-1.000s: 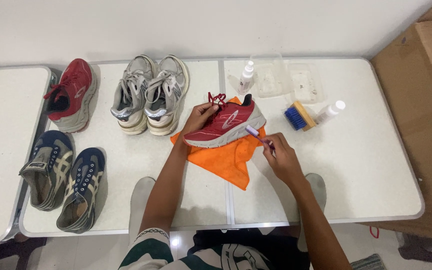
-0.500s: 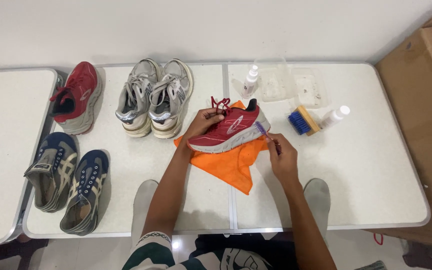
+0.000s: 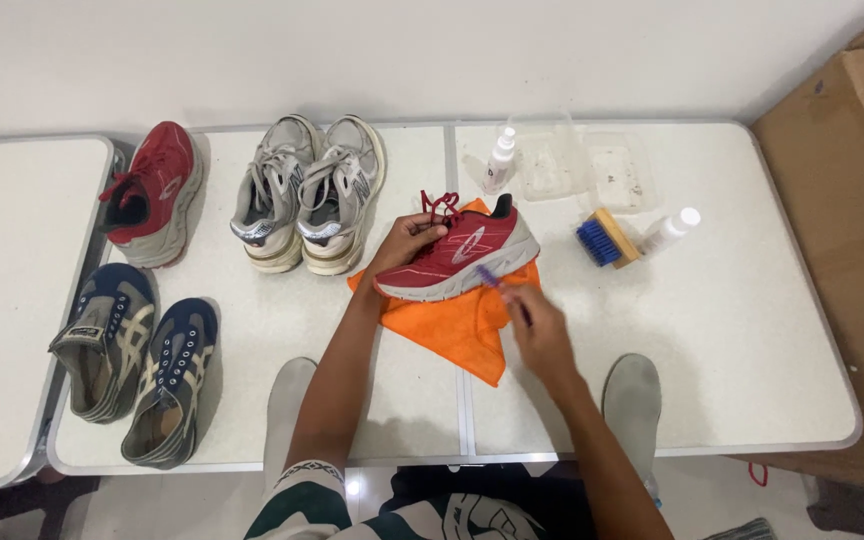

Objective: The person scrubs the white midsole of a red sneaker with a purple toothbrush while holding the shoe steady on an orange cloth. They pause briefly to touch their face, then resume scrubbing the same area.

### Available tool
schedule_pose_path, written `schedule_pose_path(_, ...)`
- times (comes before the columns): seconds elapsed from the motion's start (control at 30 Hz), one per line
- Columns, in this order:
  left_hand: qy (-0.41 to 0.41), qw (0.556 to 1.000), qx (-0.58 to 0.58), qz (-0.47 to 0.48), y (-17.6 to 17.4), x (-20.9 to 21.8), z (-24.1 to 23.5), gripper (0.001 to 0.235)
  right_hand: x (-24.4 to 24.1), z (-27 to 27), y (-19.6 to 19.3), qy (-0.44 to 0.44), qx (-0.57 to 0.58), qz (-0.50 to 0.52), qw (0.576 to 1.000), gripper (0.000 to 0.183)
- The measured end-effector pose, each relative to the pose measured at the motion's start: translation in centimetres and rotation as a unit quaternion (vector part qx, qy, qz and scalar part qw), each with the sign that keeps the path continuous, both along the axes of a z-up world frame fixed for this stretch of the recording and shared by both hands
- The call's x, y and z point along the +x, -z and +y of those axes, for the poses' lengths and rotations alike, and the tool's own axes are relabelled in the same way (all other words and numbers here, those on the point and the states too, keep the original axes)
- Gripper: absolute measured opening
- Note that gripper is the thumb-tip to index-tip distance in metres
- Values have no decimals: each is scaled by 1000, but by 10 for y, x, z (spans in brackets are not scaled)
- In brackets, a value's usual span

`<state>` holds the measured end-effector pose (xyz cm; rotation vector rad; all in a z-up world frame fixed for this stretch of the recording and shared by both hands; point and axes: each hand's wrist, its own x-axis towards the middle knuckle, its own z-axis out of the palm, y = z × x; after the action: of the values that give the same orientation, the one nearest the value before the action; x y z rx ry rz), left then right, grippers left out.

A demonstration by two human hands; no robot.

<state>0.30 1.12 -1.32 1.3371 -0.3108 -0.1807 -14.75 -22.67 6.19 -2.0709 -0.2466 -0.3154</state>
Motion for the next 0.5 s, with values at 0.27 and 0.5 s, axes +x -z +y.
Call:
schedule_pose_path(0.27,8,1000,9,13,-6,-4,2,30,1,1,17,2,-9,7,1000,14)
schedule_pose_path(0.5,5,999,-1,33,-23,-19,-1,30,4,-14,15,73,-25,5,997,17)
